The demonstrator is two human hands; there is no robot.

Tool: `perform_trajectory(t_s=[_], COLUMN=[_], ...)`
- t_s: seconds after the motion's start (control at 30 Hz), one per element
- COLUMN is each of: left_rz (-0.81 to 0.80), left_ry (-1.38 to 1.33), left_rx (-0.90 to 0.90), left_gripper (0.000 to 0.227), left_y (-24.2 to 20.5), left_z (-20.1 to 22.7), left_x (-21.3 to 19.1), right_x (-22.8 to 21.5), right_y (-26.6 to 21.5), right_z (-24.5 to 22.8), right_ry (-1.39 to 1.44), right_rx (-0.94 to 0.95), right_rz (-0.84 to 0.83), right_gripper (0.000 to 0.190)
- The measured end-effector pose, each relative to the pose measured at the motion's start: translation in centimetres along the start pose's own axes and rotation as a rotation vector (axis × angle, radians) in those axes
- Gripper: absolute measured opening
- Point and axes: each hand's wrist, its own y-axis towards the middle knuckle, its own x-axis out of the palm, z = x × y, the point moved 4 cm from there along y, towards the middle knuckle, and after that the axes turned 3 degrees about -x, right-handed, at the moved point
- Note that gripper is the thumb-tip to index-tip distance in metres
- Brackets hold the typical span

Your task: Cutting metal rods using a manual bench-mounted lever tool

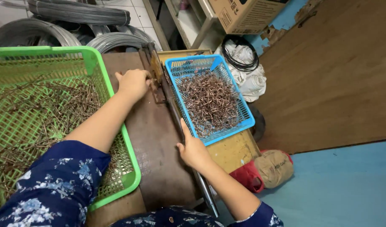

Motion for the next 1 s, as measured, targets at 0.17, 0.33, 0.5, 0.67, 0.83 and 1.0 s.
perform_trajectory(t_s=[0.17, 0.33, 0.5, 0.67, 0.83, 1.0], left_rz=[-0.022, -0.037, -0.051, -0.038, -0.045, -0.200], left_ry=[0.064, 0.071, 0.037, 0.031, -0.001, 0.019], left_rx=[-0.005, -0.019, -0.010, 0.000, -0.001, -0.011], left_gripper=[0.016, 0.016, 0.022, 0.022, 0.021, 0.014], left_y=[-0.4, -1.1, -2.0, -2.2, -1.6, -0.7], left_z=[1.4, 1.9, 2.7, 2.7, 2.2, 1.7], left_x=[-1.3, -2.3, -3.4, -4.0, -3.4, -2.0], right_x=[-4.0, -2.9, 0.1, 0.1, -0.6, -3.6], right_y=[-1.5, -1.3, -0.2, 0.0, -0.3, -1.2], right_z=[-2.0, -2.0, -0.2, -0.2, -0.7, -2.4], right_ry=[-0.071, -0.060, 0.008, 0.019, 0.035, -0.018], right_rx=[0.005, 0.018, -0.010, -0.021, -0.024, 0.018], right_rz=[-0.011, 0.001, 0.030, 0.035, 0.013, -0.084], right_gripper=[0.090, 0.090, 0.084, 0.085, 0.089, 0.093])
